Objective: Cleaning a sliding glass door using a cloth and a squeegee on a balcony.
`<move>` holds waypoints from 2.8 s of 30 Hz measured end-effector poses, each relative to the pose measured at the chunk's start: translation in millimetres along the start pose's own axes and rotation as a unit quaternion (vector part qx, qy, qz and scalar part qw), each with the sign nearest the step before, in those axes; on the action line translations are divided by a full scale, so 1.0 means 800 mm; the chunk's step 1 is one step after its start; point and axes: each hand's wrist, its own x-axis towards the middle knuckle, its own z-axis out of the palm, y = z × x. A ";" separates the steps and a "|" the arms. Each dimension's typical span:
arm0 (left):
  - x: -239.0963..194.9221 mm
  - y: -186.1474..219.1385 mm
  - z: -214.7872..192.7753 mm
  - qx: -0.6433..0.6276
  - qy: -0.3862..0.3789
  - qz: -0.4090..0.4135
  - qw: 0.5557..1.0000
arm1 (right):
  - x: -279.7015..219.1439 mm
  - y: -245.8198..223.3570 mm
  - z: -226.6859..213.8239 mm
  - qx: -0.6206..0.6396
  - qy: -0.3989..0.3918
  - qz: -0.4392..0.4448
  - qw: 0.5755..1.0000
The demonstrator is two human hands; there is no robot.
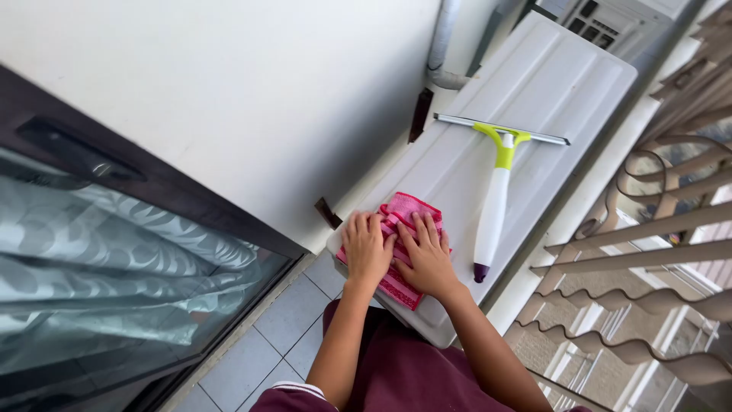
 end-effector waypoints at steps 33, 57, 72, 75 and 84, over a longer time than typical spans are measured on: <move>-0.292 -0.377 -0.392 -0.508 0.147 -0.083 0.845 | -0.012 -0.478 0.212 0.584 0.008 -0.133 0.801; -0.136 -0.405 -0.565 -0.278 0.258 0.178 0.908 | 0.296 -0.577 0.272 0.213 0.457 -0.253 0.826; -0.075 -0.406 -0.513 -0.378 0.334 0.219 0.835 | 0.316 -0.615 0.103 0.121 0.504 -0.331 0.789; -0.068 -0.399 -0.509 -0.410 0.319 0.243 0.819 | 0.321 -0.494 0.308 0.085 0.422 -0.348 0.833; -0.080 -0.413 -0.495 -0.420 0.337 0.215 0.815 | 0.305 -0.439 0.405 0.066 0.326 -0.404 0.852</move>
